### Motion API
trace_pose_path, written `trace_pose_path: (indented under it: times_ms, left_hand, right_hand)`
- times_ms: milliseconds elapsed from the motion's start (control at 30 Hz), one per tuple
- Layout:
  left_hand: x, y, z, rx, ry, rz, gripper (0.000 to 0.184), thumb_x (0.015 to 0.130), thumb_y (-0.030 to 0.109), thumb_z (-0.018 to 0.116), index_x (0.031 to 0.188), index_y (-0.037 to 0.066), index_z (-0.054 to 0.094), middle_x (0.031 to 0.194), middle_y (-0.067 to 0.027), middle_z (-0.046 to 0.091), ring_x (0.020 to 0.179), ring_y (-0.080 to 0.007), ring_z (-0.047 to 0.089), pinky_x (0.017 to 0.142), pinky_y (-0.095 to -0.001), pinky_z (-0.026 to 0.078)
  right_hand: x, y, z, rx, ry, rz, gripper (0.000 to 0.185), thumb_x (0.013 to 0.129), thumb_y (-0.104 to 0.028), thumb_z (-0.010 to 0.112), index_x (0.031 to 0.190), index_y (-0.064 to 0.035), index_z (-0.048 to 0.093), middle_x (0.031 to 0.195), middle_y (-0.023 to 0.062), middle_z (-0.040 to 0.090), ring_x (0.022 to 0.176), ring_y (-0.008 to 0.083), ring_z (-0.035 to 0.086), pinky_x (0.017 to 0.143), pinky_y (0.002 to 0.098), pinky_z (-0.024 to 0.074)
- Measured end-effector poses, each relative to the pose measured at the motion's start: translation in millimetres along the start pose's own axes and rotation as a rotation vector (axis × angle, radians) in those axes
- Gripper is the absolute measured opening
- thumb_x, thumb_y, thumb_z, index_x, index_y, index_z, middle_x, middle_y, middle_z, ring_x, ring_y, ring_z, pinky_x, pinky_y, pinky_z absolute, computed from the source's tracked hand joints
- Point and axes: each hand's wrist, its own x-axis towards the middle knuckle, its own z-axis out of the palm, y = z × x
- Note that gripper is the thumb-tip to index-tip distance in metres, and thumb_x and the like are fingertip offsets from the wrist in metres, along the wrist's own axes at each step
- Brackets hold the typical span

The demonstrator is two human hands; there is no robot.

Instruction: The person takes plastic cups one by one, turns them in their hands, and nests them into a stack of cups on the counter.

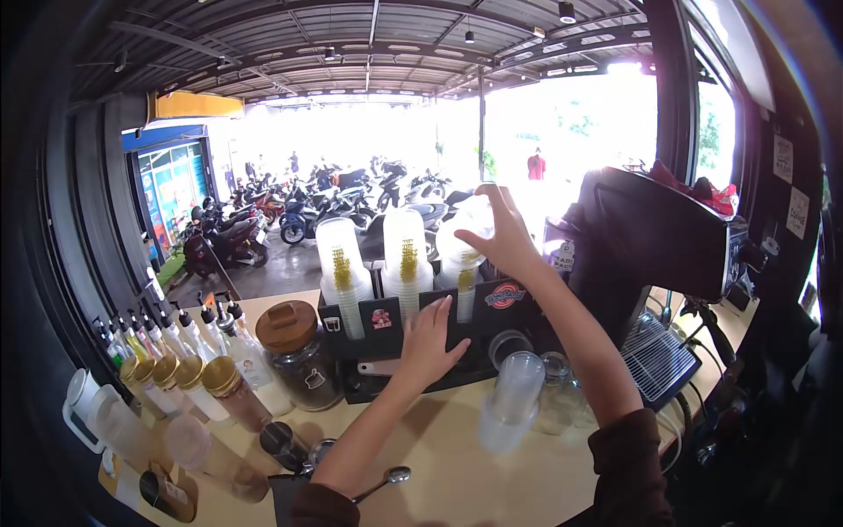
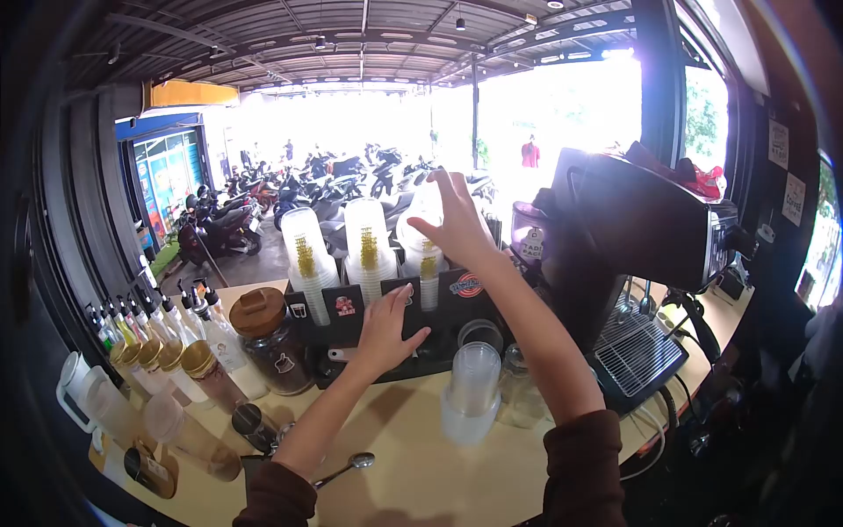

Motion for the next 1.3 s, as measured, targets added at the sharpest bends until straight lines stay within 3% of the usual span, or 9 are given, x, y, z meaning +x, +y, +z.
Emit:
trace_pose_path:
  times_ms: [233,300,367,533,700,1033,1167,1233,1300]
  left_hand:
    - [0,11,-9,-0.021,0.079,0.12,0.069,0.077,0.033,0.067,0.132,0.005,0.038,0.134,-0.0141,0.037,0.123,-0.0317,0.037,0.103,-0.0477,0.028]
    - [5,7,-9,0.14,0.096,0.088,0.071,0.075,0.033,0.067,0.133,0.006,0.037,0.137,-0.014,0.035,0.128,-0.0317,0.032,0.105,-0.0509,0.024]
    - [4,-2,-2,0.164,0.067,0.054,0.072,0.075,0.033,0.068,0.134,0.006,0.036,0.138,-0.0138,0.033,0.13,-0.0315,0.03,0.105,-0.0523,0.022]
    - [1,-12,1,0.227,0.02,0.047,0.075,0.074,0.034,0.068,0.135,0.008,0.034,0.139,-0.0134,0.031,0.132,-0.0308,0.026,0.107,-0.0527,0.019]
    - [2,-11,-2,0.172,0.009,0.035,0.079,0.069,0.035,0.071,0.135,0.009,0.035,0.138,-0.0138,0.032,0.132,-0.0306,0.027,0.106,-0.051,0.021]
    - [2,-8,-2,0.174,0.023,0.041,0.081,0.063,0.035,0.075,0.132,0.011,0.039,0.137,-0.0137,0.033,0.129,-0.0316,0.029,0.104,-0.0479,0.025]
    - [2,-8,-4,0.168,0.021,0.044,0.081,0.062,0.035,0.076,0.131,0.011,0.04,0.137,-0.0135,0.033,0.129,-0.0315,0.029,0.104,-0.0474,0.026]
    - [2,-9,-5,0.17,0.02,0.044,0.081,0.062,0.035,0.076,0.13,0.011,0.04,0.137,-0.0134,0.033,0.129,-0.0315,0.029,0.104,-0.0472,0.026]
    - [2,-9,-5,0.158,0.023,0.049,0.08,0.061,0.035,0.076,0.13,0.012,0.041,0.137,-0.013,0.033,0.129,-0.0315,0.029,0.103,-0.0473,0.027]
  right_hand:
    - [34,32,21,-0.022,-0.102,0.015,0.056,0.072,-0.029,0.077,0.115,-0.006,0.05,0.109,0.0157,0.052,0.104,0.0297,0.052,0.087,0.0397,0.0423]
    - [40,37,27,-0.025,-0.112,-0.005,0.055,0.072,-0.031,0.076,0.115,-0.0062,0.052,0.109,0.0156,0.053,0.104,0.0289,0.052,0.087,0.0393,0.0423]
    - [45,35,29,-0.038,-0.139,0.128,0.055,0.073,-0.034,0.076,0.115,-0.0066,0.053,0.108,0.016,0.054,0.105,0.0285,0.053,0.089,0.039,0.042]
    - [47,37,30,-0.107,0.115,0.116,0.053,0.073,-0.035,0.075,0.112,-0.0071,0.056,0.108,0.0159,0.055,0.104,0.0277,0.053,0.089,0.04,0.0418]
    - [45,41,20,-0.027,0.109,0.139,0.052,0.073,-0.035,0.075,0.111,-0.0068,0.054,0.107,0.0163,0.052,0.105,0.0304,0.051,0.091,0.0418,0.0416]
    - [37,58,34,0.061,-0.237,0.026,0.052,0.071,-0.037,0.076,0.112,-0.0095,0.058,0.104,0.0157,0.057,0.107,0.0309,0.051,0.091,0.0415,0.0414]
    - [36,74,49,-0.077,-0.372,0.068,0.056,0.07,-0.04,0.076,0.113,-0.0085,0.059,0.109,0.0147,0.057,0.106,0.028,0.053,0.091,0.039,0.0422]
    - [33,69,50,-0.051,-0.404,0.058,0.058,0.069,-0.043,0.077,0.112,-0.0084,0.06,0.107,0.0152,0.058,0.104,0.029,0.054,0.09,0.0398,0.0425]
    - [31,67,53,-0.059,-0.405,0.108,0.064,0.065,-0.046,0.078,0.11,-0.0057,0.061,0.11,0.0178,0.059,0.113,0.0344,0.049,0.096,0.0434,0.04]
